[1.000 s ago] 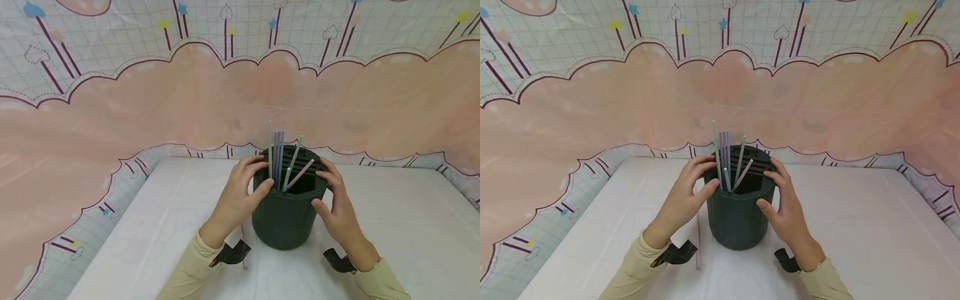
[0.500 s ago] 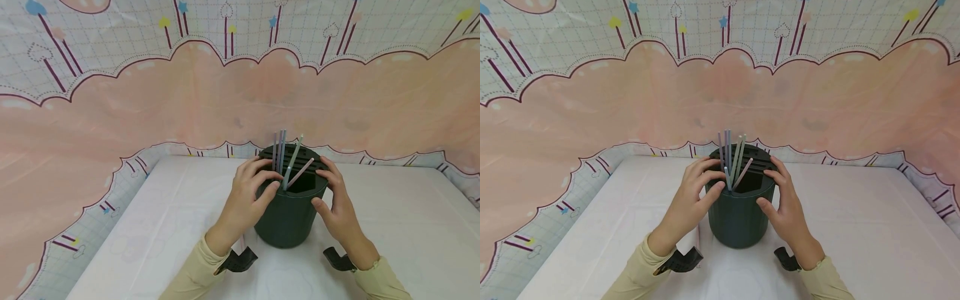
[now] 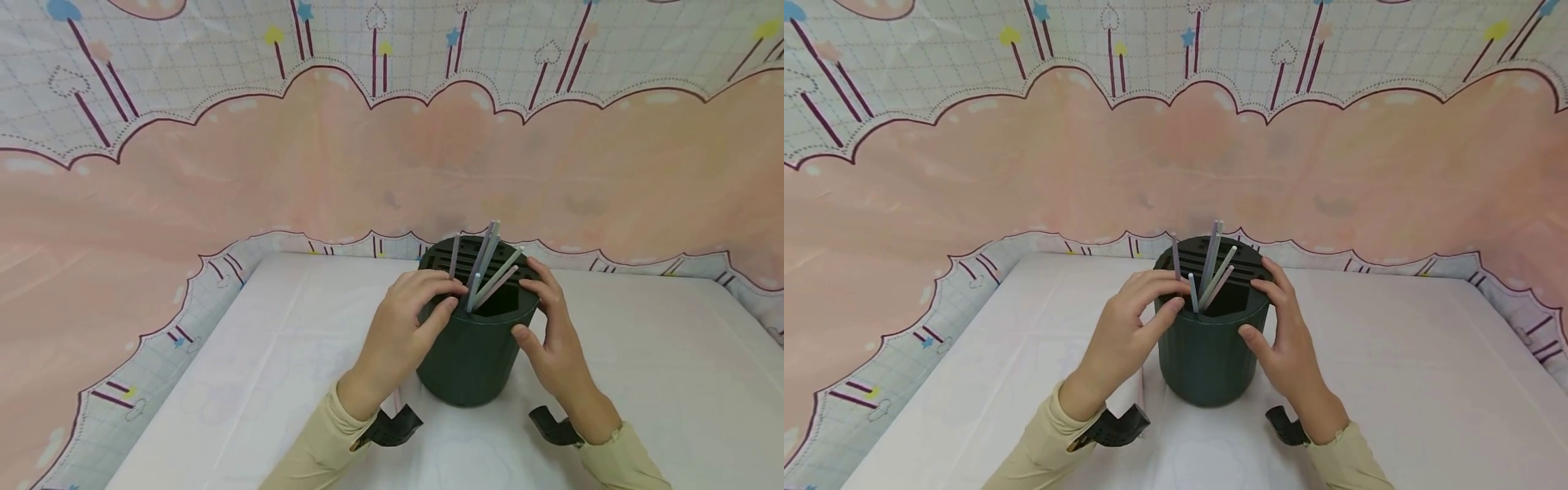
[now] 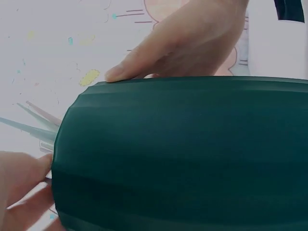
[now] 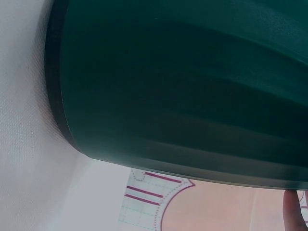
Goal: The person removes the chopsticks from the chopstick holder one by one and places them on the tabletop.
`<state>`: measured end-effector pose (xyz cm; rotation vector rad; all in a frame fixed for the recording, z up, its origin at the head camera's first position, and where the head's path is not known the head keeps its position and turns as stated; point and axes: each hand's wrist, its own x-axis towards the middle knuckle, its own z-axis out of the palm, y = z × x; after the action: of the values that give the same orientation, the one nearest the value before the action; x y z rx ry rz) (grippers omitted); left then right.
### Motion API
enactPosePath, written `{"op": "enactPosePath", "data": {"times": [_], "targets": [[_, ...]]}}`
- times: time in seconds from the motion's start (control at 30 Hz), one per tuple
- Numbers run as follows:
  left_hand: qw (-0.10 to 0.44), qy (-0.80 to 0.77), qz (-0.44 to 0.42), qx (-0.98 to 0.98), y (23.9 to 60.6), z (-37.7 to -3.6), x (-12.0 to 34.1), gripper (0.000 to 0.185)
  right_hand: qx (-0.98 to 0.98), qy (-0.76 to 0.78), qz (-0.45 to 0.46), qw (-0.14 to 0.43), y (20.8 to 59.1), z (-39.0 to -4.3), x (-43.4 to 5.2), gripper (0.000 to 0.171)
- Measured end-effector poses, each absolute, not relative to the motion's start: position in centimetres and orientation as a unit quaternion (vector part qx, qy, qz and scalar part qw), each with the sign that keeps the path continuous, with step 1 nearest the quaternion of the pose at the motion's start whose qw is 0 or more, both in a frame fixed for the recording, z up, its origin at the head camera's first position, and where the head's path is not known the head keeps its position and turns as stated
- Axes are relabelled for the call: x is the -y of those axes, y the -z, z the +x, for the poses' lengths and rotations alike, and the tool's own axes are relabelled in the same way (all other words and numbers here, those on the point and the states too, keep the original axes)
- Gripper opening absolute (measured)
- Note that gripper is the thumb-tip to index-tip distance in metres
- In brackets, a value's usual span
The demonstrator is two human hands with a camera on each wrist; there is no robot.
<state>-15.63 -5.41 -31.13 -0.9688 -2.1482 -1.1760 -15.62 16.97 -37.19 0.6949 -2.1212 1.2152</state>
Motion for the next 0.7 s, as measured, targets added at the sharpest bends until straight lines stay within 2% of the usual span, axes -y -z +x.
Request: {"op": "enactPosePath", "data": {"times": [0.33, 0.7], "targets": [[0.318, 0.509, -0.361, 0.714, 30.7, -15.4, 5.6, 0.016, 0.796, -0.458, 0.257, 0.300, 36.4, -14.8, -16.3, 0.063], [0.396, 0.652, -0.362, 0.536, 27.6, -12.7, 6.4, 0.016, 0.793, -0.456, 0.263, 0.307, 34.7, -13.4, -15.1, 0.065]]}}
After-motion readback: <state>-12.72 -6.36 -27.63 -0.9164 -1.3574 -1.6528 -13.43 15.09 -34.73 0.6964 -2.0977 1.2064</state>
